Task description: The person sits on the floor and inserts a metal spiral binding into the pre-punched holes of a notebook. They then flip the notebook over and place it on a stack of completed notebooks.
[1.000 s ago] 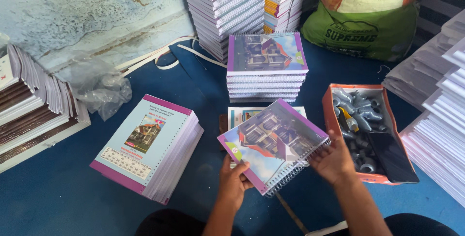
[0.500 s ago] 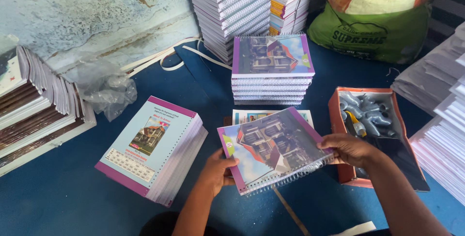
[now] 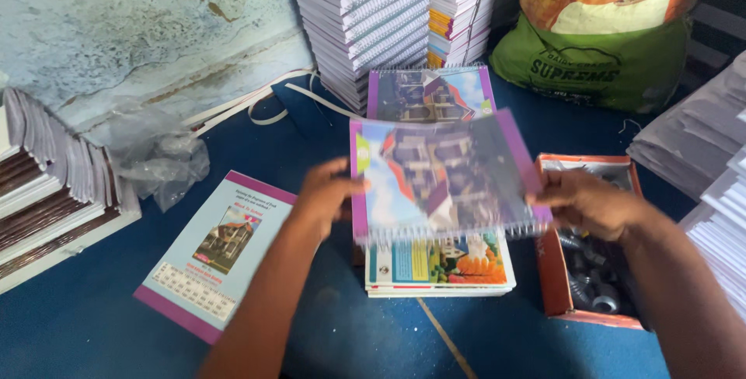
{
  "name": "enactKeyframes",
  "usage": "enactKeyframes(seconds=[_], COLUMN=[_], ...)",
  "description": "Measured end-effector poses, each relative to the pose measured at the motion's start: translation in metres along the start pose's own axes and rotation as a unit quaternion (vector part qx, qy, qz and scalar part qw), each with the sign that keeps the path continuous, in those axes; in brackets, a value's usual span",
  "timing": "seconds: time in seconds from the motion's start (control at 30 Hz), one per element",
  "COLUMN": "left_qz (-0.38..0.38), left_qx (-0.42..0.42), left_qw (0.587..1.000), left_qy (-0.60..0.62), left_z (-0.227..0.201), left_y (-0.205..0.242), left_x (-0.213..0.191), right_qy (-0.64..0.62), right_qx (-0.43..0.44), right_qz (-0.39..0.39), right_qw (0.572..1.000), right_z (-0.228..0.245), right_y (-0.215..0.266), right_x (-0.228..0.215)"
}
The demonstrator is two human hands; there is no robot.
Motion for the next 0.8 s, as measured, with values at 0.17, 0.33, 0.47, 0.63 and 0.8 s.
enactKeyframes(seconds=[0.17, 0.33, 0.47, 0.63, 0.8], left_qz=[0.021, -0.031, -0.032, -0.064, -0.084], left_qx=[0.090, 0.160, 0.204, 0.204, 0.181], left_qw=[0.996, 0.986, 0.977, 0.975, 0.977], left_qy=[0.006, -0.025, -0.048, -0.065, -0.079], left_z=[-0.057, -0.081, -0.088, -0.075, -0.046], left_y=[-0.092, -0.167, -0.198, -0.227, -0.245], left_x=[0.022, 0.033, 0.036, 0.028, 0.018], right_qy=[0.005, -0.020, -0.038, 0.003, 0.021], right_qx=[-0.015, -0.030, -0.019, -0.002, 0.014], right_qz=[-0.078, -0.107, -0.124, -0.142, -0.135], right_qw=[0.997, 0.994, 0.991, 0.990, 0.991], right_z=[0.047, 0.063, 0.065, 0.061, 0.044], right_y=[-0.050, -0.101, -0.137, -0.166, -0.190], right_x=[-0.060, -0.088, -0.096, -0.102, -0.105])
Point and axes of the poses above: each hand's wrist, its own y-axis away from the middle knuckle, its own x-axis out of the palm, z = x × y, the point moved 9 cm from there along -y, towards the middle knuckle, and after that the axes turned 9 degrees about y, right-handed, at the moved point
